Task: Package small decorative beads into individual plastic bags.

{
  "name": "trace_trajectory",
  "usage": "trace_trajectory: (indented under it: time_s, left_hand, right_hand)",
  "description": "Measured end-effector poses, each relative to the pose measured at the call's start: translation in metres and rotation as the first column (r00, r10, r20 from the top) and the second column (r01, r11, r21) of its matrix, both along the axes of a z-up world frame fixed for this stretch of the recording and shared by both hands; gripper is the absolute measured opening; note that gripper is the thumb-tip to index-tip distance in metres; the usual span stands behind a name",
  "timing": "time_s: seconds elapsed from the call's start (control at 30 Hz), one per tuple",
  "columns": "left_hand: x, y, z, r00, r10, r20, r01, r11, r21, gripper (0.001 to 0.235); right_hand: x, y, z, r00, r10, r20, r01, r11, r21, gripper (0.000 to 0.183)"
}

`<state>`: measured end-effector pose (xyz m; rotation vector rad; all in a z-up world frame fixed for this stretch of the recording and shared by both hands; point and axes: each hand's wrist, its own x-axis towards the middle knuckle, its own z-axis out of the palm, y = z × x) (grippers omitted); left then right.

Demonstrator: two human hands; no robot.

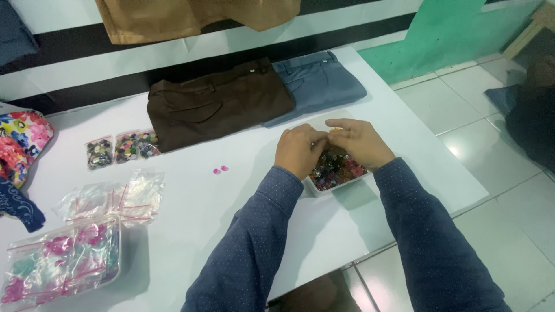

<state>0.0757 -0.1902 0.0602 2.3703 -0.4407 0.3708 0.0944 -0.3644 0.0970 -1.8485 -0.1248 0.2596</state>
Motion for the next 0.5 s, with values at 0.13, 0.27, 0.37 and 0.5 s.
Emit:
trace_trajectory:
  time_s: [0.13,0.27,0.37,0.5]
  left_hand:
    - [0.007,0.000,-0.007,1.000,0.013,-0.015,-0.012,1.000,0.025,0.018]
    - [0.014,0.008,-0.009,0.998,0.051,0.028,-0.054,0.988,0.142,0.018]
    - [0.012,0.013,-0.007,0.997,0.069,0.021,-0.072,0.979,0.188,0.016]
    - [0.011,0.017,-0.006,0.996,0.077,-0.034,-0.068,0.973,0.218,0.013]
  right_hand:
    - [0.001,0.006,-0.007,0.996,0.059,0.069,-0.044,0.978,-0.203,0.040]
    - [-0.013,0.022,0.007,0.964,0.188,0.190,-0.085,0.889,-0.449,0.031]
    - [-0.028,0.038,0.030,0.910,0.382,0.160,-0.169,0.695,-0.699,0.029]
    - [0.002,0.000,-0.013,0.817,0.577,-0.009,-0.289,0.395,-0.872,0.031]
